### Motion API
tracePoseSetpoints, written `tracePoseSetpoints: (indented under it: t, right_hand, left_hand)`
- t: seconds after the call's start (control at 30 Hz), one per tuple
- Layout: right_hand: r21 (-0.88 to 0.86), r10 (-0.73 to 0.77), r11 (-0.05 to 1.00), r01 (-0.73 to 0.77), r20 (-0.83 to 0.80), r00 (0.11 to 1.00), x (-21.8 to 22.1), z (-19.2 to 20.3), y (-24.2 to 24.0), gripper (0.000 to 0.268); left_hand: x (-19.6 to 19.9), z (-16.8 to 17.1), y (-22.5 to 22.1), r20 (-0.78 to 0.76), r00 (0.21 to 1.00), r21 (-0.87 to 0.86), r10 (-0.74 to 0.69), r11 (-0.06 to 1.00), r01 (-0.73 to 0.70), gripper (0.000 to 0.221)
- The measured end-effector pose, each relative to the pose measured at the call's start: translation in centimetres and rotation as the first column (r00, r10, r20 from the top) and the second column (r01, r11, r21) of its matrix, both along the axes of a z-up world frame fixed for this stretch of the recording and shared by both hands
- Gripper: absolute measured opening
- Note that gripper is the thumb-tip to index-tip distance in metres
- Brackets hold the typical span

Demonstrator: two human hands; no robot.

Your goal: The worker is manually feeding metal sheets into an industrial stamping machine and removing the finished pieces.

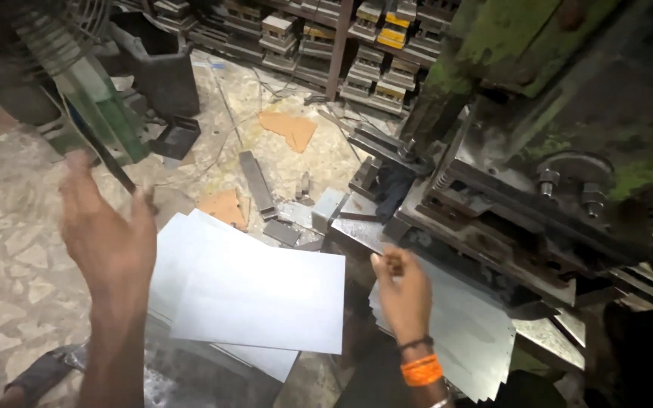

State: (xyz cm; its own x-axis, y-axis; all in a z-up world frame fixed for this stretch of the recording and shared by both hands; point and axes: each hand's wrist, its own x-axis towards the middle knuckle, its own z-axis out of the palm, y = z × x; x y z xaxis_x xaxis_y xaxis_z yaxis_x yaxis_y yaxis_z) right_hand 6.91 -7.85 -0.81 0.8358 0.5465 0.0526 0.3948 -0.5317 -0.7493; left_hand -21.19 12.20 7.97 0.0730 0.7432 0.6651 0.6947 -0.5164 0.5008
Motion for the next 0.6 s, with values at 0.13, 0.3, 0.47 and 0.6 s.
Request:
tracePoseSetpoints:
  t: [0.13, 0.3, 0.47, 0.6]
  right_hand:
    - [0.075, 0.042, 0.997, -0.021, -0.291, 0.956, -0.9, -2.4, -3.7, 0.028]
    - [0.156, 0.066, 0.977, 0.147, -0.872, 0.485, -1.8, -11.7, -8.5, 0.054]
    - [0.307, 0.291, 0.951, -0.044, -0.833, 0.469, -5.2, -12.2, -9.0, 0.046]
    - [0.464, 0.417, 0.886, 0.001, -0.798, 0.435, -6.1, -10.6, -7.7, 0.044]
  left_hand:
    - [7.6, -8.7, 1.4, -0.372, 0.912, -0.297, 0.173, 0.908, -0.294, 0.105]
    - [8.3, -15.4, -12.4, -0.624, 0.728, 0.072, -0.282, 0.908, 0.413, 0.097]
    - [7.5, -13.8, -13.2, -0.426, 0.680, -0.189, -0.597, 0.793, 0.579, 0.088]
    - [7.2, -13.0, -11.8, -0.389, 0.697, -0.372, -0.603, 0.794, 0.480, 0.090]
